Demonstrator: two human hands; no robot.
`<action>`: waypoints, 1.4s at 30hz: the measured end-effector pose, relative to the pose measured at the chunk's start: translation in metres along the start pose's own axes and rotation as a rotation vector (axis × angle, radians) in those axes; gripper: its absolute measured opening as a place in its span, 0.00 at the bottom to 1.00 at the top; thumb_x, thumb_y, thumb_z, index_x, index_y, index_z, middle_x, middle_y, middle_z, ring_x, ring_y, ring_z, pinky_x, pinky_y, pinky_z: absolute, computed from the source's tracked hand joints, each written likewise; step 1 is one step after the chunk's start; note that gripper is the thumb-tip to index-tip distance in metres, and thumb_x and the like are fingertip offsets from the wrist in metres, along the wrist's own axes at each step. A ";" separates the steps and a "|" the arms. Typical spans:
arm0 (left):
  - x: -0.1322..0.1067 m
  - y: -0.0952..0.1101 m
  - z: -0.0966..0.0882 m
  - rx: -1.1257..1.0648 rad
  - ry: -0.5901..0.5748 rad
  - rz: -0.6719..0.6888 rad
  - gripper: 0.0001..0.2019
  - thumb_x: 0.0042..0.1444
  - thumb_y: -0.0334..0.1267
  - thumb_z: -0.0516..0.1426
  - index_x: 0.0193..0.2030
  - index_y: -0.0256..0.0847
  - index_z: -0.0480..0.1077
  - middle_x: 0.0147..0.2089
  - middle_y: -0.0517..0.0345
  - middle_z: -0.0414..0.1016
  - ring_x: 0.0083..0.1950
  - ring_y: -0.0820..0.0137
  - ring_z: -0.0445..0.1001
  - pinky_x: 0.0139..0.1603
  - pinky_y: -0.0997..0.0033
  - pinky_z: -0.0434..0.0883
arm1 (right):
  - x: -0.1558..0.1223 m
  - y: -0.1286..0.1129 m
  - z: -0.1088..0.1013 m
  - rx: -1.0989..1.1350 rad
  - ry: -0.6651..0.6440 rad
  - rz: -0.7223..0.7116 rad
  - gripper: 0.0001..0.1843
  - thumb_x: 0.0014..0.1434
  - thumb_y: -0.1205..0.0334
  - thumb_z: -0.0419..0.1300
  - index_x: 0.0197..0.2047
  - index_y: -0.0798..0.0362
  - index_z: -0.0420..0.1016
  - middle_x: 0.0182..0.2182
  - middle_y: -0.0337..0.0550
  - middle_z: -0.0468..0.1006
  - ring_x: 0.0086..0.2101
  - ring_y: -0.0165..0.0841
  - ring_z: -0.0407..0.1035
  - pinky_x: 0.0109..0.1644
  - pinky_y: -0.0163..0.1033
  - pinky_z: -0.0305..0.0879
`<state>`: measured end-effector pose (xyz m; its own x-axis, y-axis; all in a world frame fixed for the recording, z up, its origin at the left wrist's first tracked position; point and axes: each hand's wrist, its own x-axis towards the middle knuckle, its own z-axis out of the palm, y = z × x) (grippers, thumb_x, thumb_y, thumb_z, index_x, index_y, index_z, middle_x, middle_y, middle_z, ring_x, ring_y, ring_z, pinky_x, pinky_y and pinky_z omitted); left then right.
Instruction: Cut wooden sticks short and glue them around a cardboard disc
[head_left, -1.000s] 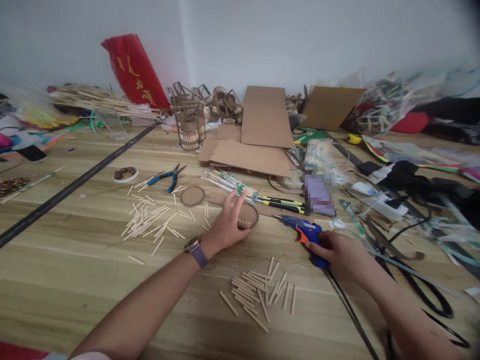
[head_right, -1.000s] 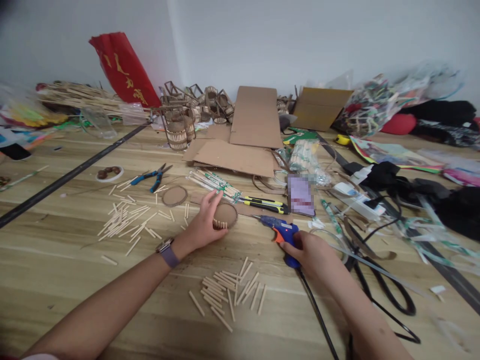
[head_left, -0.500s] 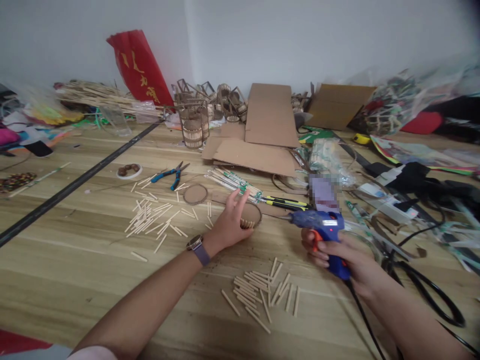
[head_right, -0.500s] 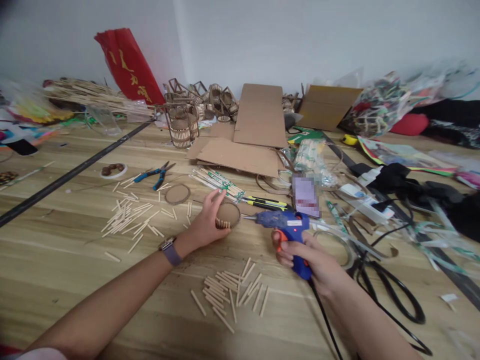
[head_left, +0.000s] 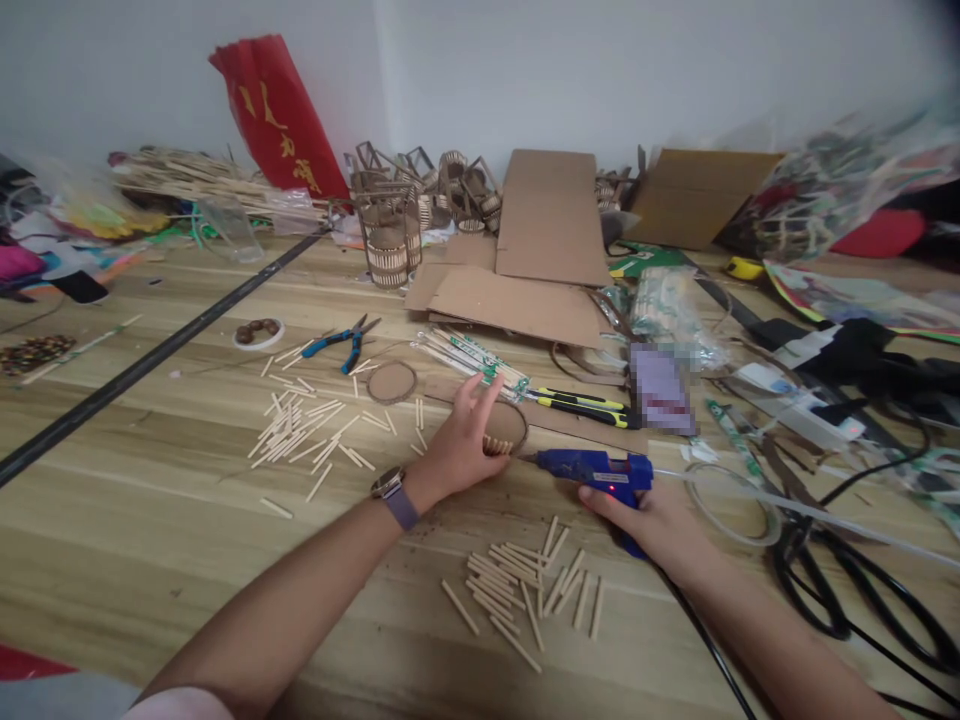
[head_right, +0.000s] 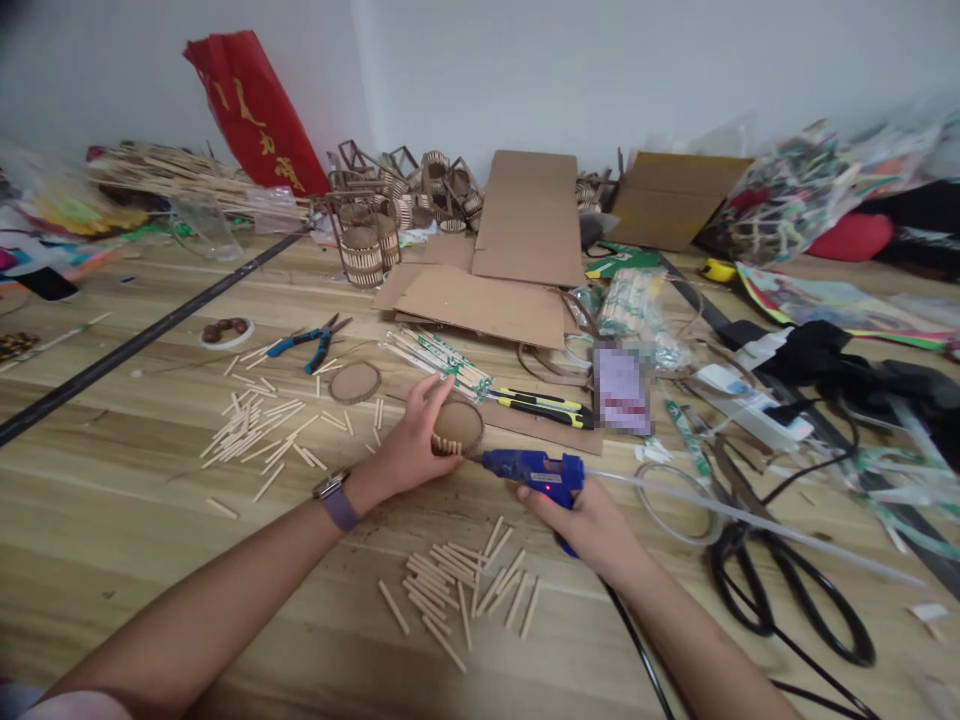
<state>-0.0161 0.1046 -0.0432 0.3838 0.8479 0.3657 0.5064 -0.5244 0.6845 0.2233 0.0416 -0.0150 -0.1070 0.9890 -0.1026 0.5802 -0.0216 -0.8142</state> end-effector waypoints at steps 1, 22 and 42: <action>0.000 0.000 0.000 -0.003 -0.002 -0.003 0.50 0.43 0.28 0.64 0.70 0.45 0.41 0.69 0.42 0.39 0.71 0.50 0.46 0.69 0.50 0.53 | 0.000 -0.003 0.000 -0.046 0.000 -0.011 0.19 0.50 0.45 0.60 0.35 0.51 0.80 0.29 0.42 0.82 0.32 0.40 0.74 0.36 0.41 0.72; -0.001 -0.003 0.001 0.003 -0.001 0.010 0.52 0.42 0.28 0.64 0.70 0.47 0.39 0.69 0.43 0.37 0.70 0.50 0.47 0.68 0.49 0.55 | -0.004 -0.013 0.014 -0.305 0.049 -0.085 0.21 0.54 0.46 0.52 0.40 0.47 0.81 0.33 0.42 0.84 0.34 0.42 0.78 0.38 0.42 0.74; 0.001 0.003 -0.001 -0.006 -0.008 -0.009 0.51 0.42 0.28 0.64 0.70 0.44 0.41 0.69 0.40 0.39 0.71 0.50 0.45 0.69 0.48 0.51 | -0.005 -0.012 0.019 -0.305 0.054 -0.102 0.21 0.56 0.48 0.52 0.44 0.47 0.80 0.37 0.42 0.84 0.37 0.41 0.78 0.42 0.42 0.74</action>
<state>-0.0152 0.1039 -0.0405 0.3850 0.8522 0.3544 0.5051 -0.5159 0.6919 0.2015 0.0342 -0.0158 -0.1386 0.9903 0.0081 0.7847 0.1148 -0.6091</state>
